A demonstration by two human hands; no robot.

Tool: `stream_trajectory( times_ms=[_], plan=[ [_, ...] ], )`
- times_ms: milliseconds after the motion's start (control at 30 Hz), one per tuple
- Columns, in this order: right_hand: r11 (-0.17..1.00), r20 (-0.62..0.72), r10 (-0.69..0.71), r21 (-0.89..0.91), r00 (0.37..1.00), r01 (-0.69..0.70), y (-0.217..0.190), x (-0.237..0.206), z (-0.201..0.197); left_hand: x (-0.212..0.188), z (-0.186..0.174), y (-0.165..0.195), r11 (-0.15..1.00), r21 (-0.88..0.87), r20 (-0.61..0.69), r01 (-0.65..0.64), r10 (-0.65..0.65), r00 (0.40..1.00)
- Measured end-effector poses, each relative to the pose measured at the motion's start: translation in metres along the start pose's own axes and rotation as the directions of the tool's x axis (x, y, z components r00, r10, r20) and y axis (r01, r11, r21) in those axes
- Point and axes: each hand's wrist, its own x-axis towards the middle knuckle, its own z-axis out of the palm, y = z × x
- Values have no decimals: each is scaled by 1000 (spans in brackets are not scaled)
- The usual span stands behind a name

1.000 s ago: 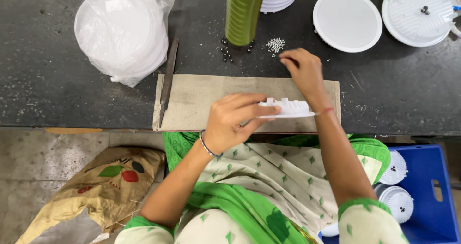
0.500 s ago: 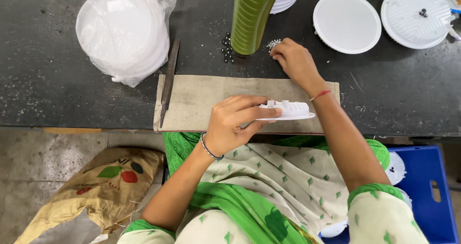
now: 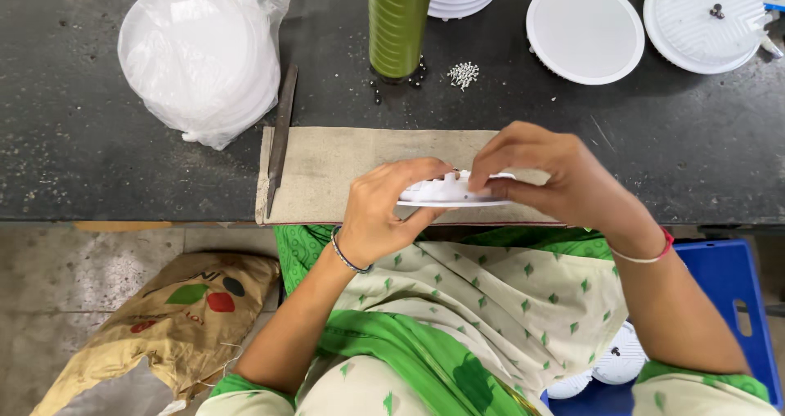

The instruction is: The person sits at a workbench assembling white plastic lamp bases. They pick small screws from the table, place them into holes on a lamp base, and drive them in using a green electric screwdriver, then stack the finished bases and place them into a blue crate.

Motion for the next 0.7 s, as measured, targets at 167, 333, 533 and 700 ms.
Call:
stream_trajectory(
  times_ms=[167, 333, 533, 700],
  plan=[
    [997, 56, 5, -80, 998, 0, -10, 7, -1, -2, 2, -1, 1000, 3, 0, 11, -11, 1000],
    [986, 74, -38, -160, 997, 49, -13, 10, 1, -1, 3, -2, 1000, 8, -14, 2, -2, 1000],
    [984, 114, -45, -169, 992, 64, -15, 12, -3, -1, 4, -2, 1000, 14, -18, 9, -9, 1000],
    [987, 136, -56, -144, 989, 76, -16, 14, -2, 0, 4, -1, 1000, 27, -19, 4, -3, 1000]
  ],
)
